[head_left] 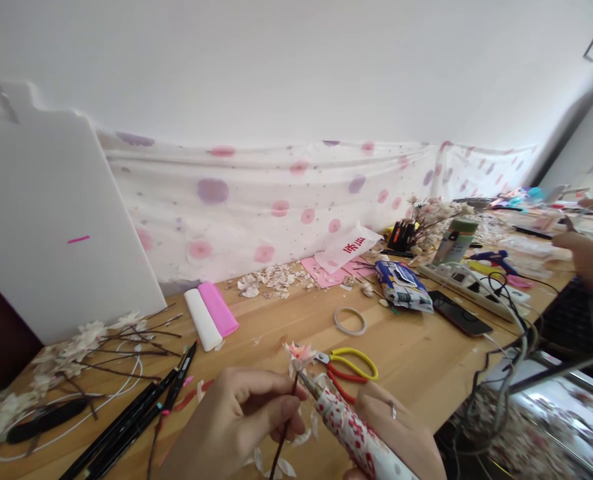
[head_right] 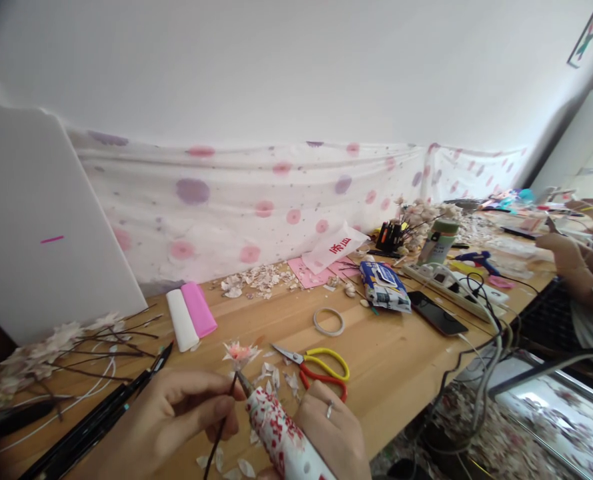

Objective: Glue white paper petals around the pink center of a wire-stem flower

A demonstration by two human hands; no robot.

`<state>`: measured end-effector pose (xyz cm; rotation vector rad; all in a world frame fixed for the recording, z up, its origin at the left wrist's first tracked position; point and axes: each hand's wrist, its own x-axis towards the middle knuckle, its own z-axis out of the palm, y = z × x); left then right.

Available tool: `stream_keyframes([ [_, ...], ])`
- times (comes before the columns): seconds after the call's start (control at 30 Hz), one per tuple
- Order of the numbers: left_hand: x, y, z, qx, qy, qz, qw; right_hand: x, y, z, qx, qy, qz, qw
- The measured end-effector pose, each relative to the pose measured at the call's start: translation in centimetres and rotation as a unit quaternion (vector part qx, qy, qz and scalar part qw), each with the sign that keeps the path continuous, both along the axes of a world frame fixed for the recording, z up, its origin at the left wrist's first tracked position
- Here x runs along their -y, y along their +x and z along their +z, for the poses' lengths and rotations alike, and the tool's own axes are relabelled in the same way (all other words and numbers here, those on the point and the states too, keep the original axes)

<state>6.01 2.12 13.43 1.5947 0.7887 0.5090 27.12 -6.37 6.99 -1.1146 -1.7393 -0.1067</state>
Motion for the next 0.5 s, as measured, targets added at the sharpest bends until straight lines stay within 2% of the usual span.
stream_keyframes([
  [0.13, -0.4, -0.3, 0.3, -0.027, -0.003, -0.013, 1.0, -0.3, 0.1, -0.1, -0.003, -0.002, 0.03, 1.0],
  [0.2, -0.7, -0.7, 0.4, -0.037, -0.008, 0.008, 0.999, -0.1, 0.3, -0.2, -0.01, -0.036, 0.028, 0.999],
  [0.27, -1.1, -1.4, 0.5, -0.045, -0.008, 0.04, 0.998, 0.4, 0.5, -0.2, -0.044, -0.074, -0.002, 0.996],
  [0.37, -1.9, -2.7, 0.9, -0.066, 0.037, 0.092, 0.993, 0.9, 1.1, -0.5, -0.157, -0.103, -0.086, 0.979],
  [0.43, -2.3, -3.7, 1.1, -0.069, 0.063, 0.124, 0.988, 0.7, 2.0, -1.0, -0.236, -0.127, -0.173, 0.948],
  [0.5, -2.5, -4.5, 1.4, -0.093, 0.095, 0.161, 0.978, 0.0, 3.6, -2.1, -0.279, -0.174, -0.273, 0.904],
])
